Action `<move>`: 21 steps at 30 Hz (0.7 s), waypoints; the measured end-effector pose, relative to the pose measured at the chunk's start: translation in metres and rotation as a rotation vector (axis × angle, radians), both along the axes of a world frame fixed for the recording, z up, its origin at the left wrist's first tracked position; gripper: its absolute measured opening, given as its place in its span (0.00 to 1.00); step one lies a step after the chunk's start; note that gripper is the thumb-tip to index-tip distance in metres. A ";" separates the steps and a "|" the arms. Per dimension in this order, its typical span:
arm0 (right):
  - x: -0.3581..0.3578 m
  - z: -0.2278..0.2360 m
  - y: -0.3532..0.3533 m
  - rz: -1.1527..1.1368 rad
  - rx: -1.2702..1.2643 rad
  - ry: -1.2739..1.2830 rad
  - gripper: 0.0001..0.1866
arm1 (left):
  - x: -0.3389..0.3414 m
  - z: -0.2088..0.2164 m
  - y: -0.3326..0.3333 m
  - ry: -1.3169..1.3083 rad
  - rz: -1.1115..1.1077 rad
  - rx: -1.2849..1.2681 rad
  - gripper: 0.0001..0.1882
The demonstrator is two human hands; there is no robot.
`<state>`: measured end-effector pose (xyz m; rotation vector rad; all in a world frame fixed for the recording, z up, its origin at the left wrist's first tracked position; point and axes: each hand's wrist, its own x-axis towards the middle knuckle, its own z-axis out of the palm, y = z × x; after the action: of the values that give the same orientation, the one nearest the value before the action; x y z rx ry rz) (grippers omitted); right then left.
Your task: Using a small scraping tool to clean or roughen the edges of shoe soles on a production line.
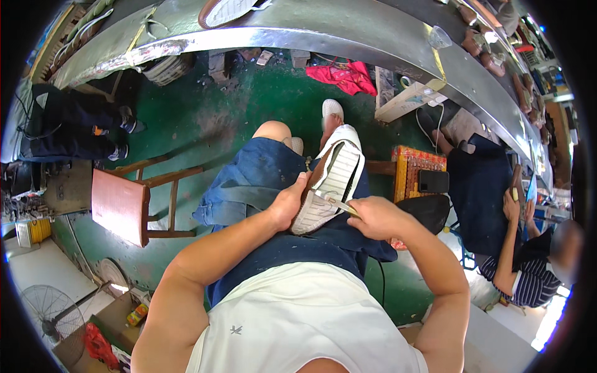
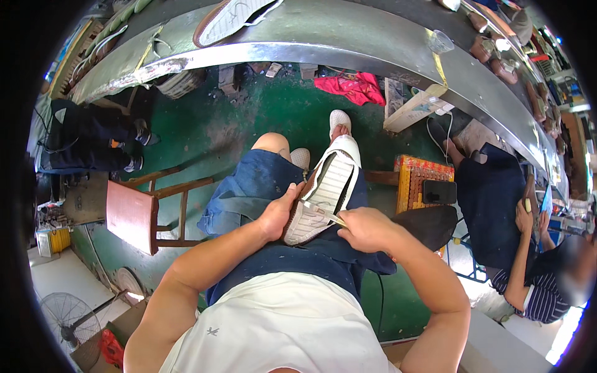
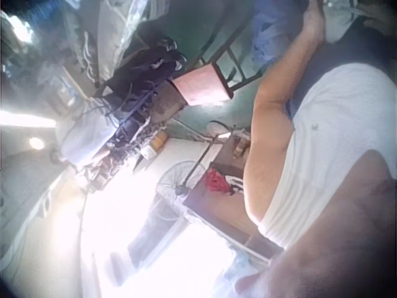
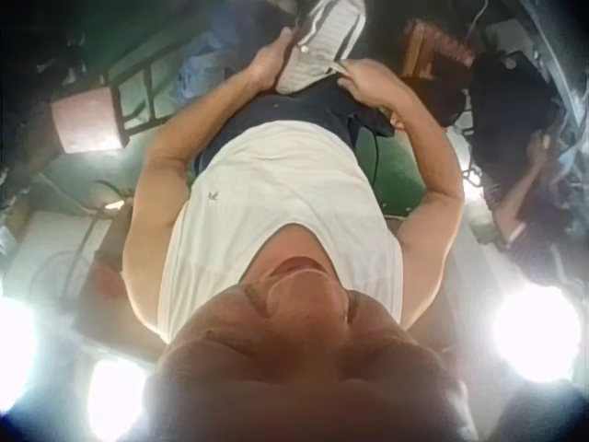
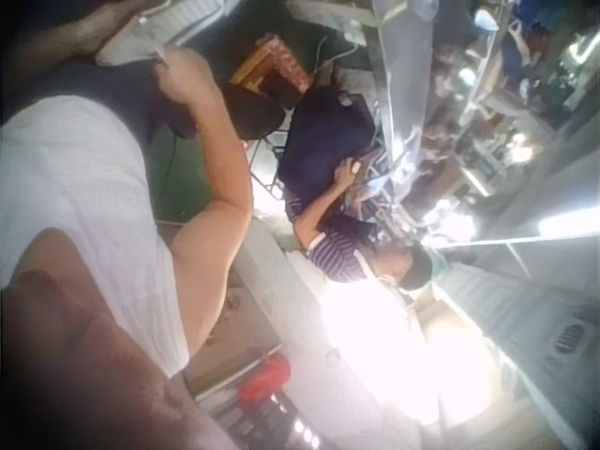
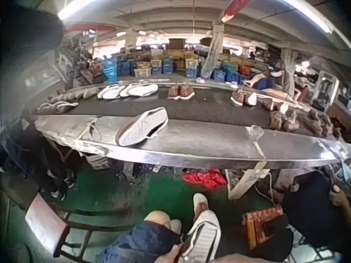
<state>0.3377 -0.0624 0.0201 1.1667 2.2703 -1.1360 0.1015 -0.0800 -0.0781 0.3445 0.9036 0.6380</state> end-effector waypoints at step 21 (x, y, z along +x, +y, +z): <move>0.009 -0.033 -0.042 -0.272 0.686 0.066 0.30 | 0.009 -0.029 0.004 0.910 -0.175 0.992 0.26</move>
<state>0.3472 -0.1041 -0.0129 1.7422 2.7078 -0.4608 0.1105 -0.0765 -0.1072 1.6829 1.3349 0.7367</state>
